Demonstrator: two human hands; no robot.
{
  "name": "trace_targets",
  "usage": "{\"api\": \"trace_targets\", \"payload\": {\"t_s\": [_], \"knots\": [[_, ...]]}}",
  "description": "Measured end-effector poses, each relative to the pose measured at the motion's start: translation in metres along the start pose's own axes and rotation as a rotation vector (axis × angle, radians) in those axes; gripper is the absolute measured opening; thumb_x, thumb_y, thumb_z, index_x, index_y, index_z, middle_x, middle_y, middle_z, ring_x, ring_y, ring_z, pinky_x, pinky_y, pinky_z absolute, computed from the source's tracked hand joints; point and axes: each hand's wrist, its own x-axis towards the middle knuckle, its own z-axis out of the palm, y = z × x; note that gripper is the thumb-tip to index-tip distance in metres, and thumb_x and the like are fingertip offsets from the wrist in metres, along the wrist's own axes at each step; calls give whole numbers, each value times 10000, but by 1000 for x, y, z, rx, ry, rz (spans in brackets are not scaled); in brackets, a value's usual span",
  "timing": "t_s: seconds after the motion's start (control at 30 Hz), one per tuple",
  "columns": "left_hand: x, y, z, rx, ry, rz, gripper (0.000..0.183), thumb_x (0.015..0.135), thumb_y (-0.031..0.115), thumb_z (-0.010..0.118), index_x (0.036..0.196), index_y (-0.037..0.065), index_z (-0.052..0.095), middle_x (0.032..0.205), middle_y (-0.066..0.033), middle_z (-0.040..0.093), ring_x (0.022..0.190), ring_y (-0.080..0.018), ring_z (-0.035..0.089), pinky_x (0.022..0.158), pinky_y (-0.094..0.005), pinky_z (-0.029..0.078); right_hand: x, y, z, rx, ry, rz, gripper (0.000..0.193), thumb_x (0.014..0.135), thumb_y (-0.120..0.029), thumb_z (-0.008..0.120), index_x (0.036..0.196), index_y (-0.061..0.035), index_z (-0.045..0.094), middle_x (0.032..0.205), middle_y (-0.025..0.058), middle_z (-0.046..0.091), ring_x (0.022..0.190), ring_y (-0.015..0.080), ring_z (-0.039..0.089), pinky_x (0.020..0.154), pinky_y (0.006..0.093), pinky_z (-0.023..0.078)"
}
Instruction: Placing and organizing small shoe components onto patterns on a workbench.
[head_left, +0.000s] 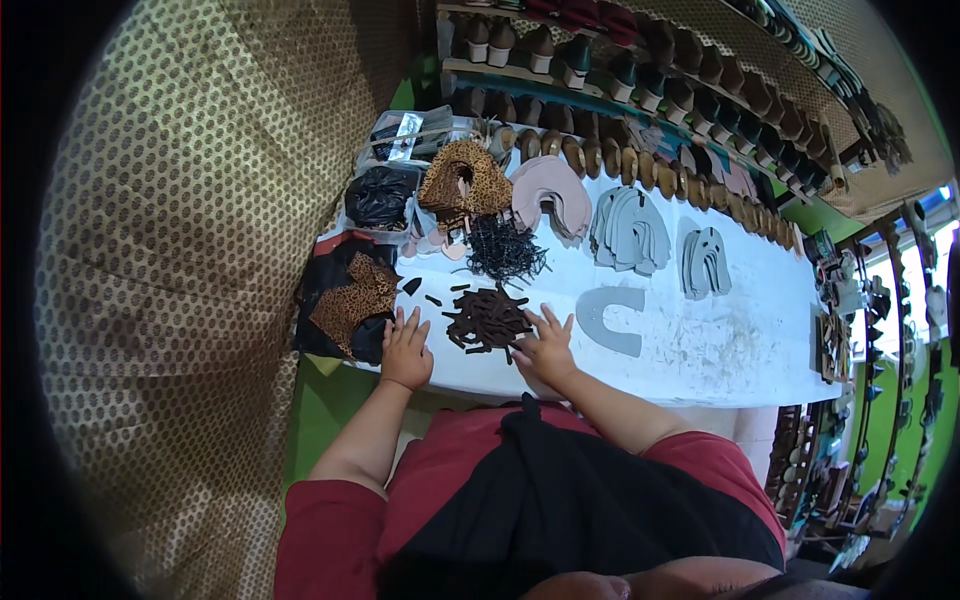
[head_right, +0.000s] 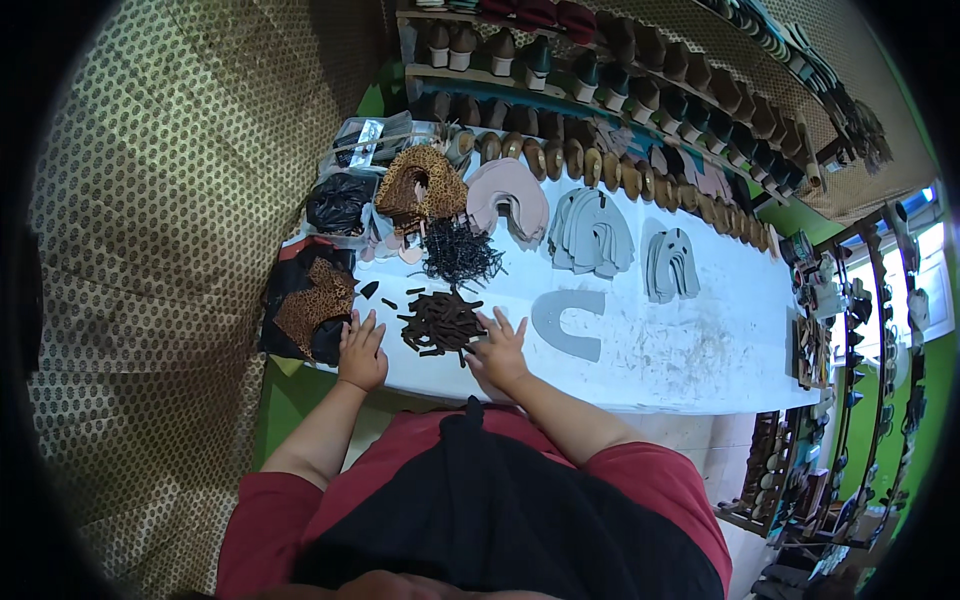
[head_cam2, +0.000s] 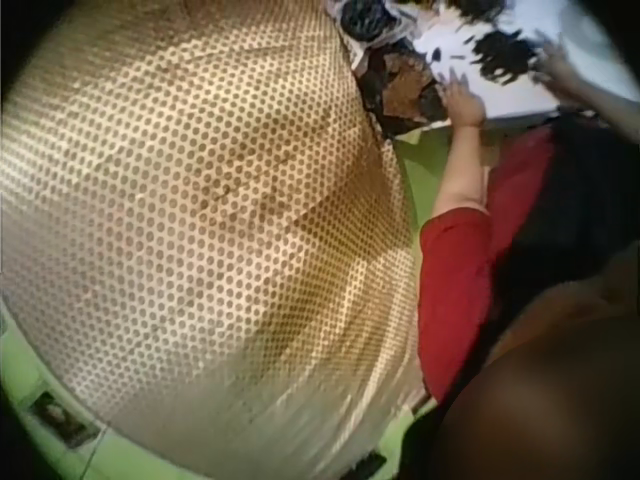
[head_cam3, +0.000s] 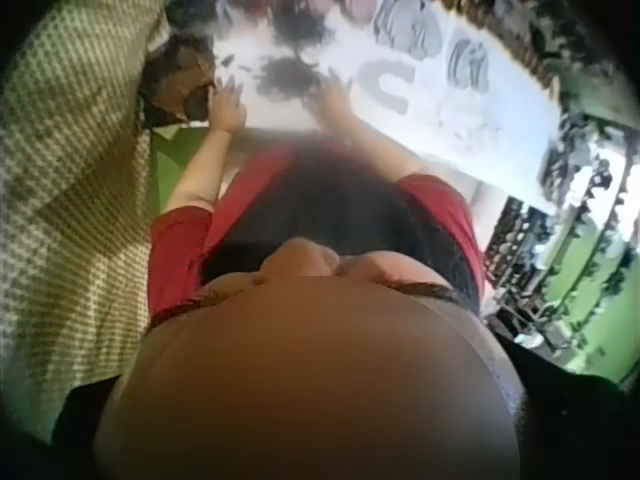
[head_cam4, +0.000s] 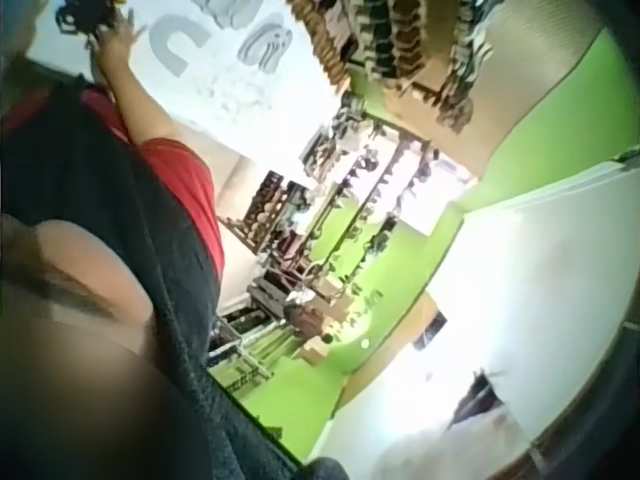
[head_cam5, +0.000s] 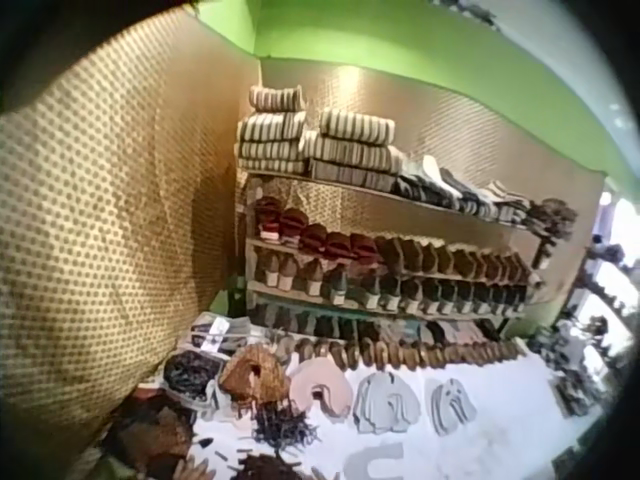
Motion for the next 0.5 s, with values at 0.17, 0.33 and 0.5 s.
{"api": "trace_targets", "payload": {"t_s": [0.17,0.33,0.5], "knots": [[0,0,3,34,-4,-4,495,762,101,579,1256,85,608,1509,-146,436,1457,-409,298,1178,-575,206,-3,10,-1,15,-7,-156,95,717,-230,766,751,-166,705,1490,77,447,1450,380,286,1066,793,158],[0,0,4,41,20,-4,495,759,100,576,1253,90,615,1508,-142,442,1460,-401,295,1184,-563,204,1,30,-18,-38,-33,-226,89,729,-215,756,758,-157,696,1477,96,459,1444,401,291,1076,777,176],[-1,0,5,26,47,-1,496,750,78,566,1244,84,615,1497,-144,453,1465,-407,279,1190,-562,195,16,34,-23,0,-9,119,114,761,-233,755,856,-170,742,1483,114,442,1460,412,246,1071,779,184]]}}
